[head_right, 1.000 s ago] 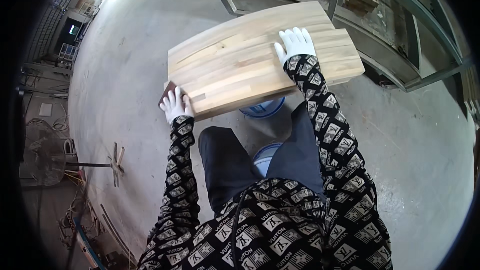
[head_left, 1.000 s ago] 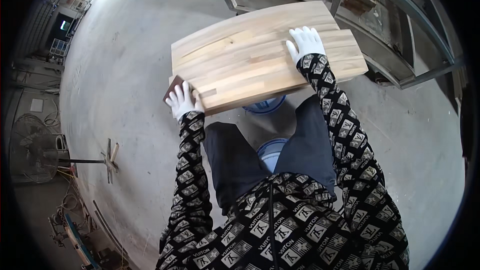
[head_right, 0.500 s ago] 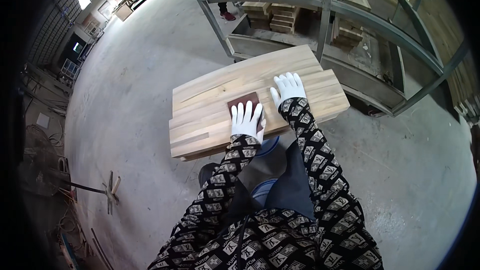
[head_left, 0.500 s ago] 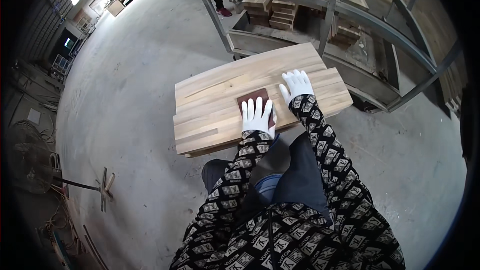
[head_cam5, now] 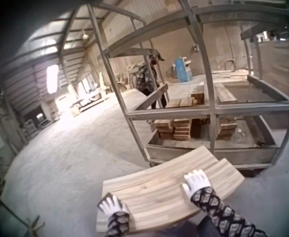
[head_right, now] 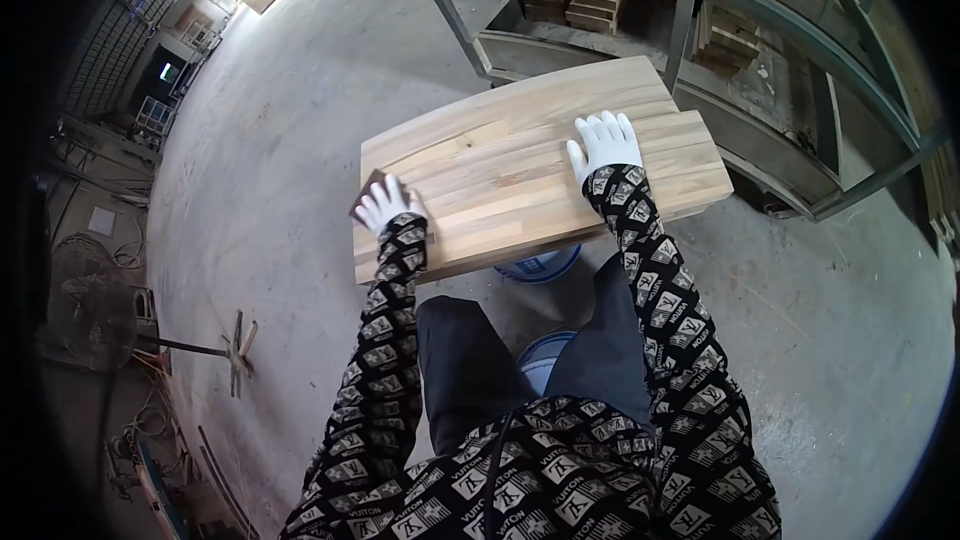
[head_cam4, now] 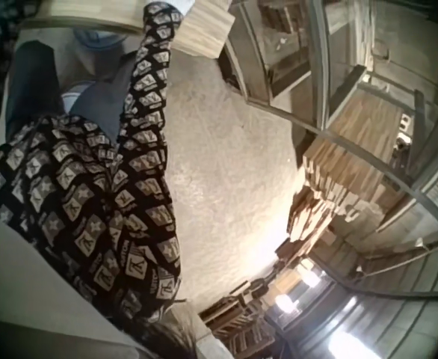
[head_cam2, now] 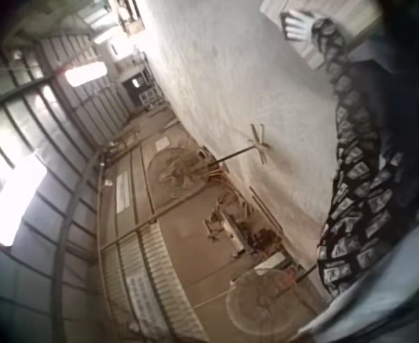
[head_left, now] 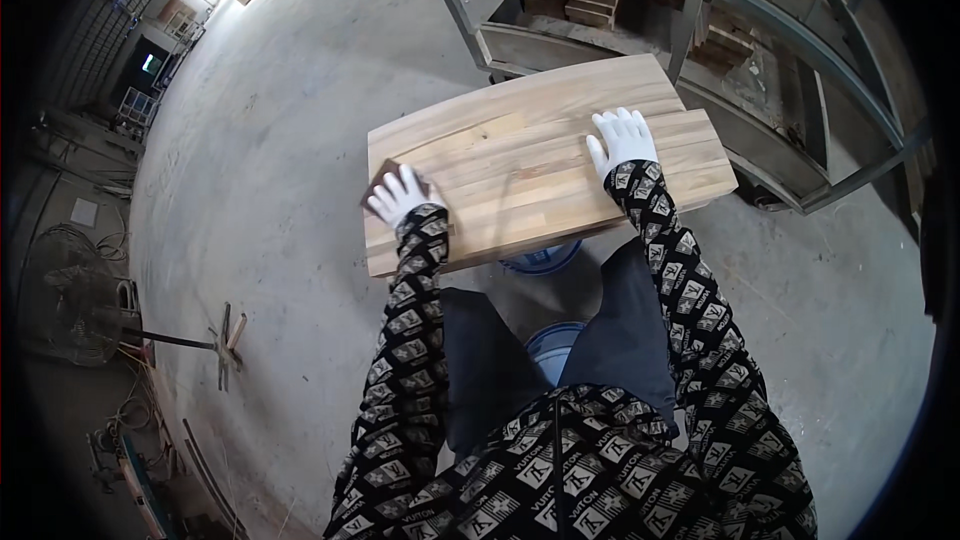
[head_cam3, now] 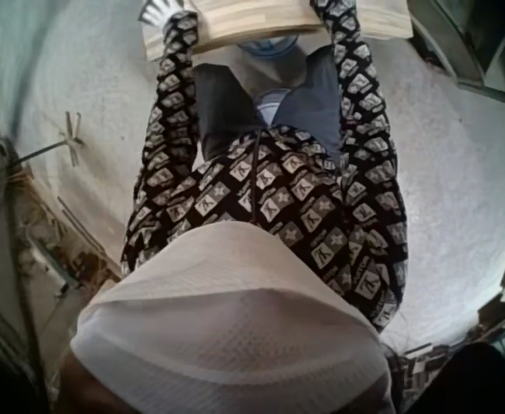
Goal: Sanding a piece of wood using a piece of sandpaper.
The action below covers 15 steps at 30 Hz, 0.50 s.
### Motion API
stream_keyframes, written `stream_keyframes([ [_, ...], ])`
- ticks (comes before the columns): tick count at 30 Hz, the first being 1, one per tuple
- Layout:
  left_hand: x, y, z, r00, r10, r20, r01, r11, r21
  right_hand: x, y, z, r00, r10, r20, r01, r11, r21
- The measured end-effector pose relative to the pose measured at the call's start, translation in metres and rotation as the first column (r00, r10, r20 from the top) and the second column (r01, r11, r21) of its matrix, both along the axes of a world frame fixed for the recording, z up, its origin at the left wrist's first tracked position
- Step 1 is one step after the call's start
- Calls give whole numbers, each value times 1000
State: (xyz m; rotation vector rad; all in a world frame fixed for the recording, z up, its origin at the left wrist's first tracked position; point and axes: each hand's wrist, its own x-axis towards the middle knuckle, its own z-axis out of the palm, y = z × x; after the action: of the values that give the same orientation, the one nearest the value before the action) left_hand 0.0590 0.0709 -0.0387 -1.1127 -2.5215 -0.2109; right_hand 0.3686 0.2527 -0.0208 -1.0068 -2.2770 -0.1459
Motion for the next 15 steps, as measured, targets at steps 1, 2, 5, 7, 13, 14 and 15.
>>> stream_keyframes([
  [1,17,8,0,992,-105,-71,110,992,62,-8,-4,0,1000,16,-10,-16,1000,-4],
  [2,41,21,1,967,-214,-140,232,964,127,-9,-5,2,1000,20,-7,-20,1000,2],
  [5,134,42,14,842,-538,-44,535,819,206,-6,-8,0,1000,28,-14,-27,999,28],
  [7,159,28,21,736,-677,11,660,720,214,-8,-12,-2,999,41,-26,-40,999,36],
  [13,87,-21,21,800,-600,16,594,794,128,0,-14,-3,999,42,-25,-42,999,17],
  [14,61,-31,17,852,-524,0,521,848,97,3,-13,-4,999,33,-20,-32,999,20],
  [15,23,-47,3,905,-418,-83,424,902,81,-2,-13,-3,999,39,-29,-38,999,18],
])
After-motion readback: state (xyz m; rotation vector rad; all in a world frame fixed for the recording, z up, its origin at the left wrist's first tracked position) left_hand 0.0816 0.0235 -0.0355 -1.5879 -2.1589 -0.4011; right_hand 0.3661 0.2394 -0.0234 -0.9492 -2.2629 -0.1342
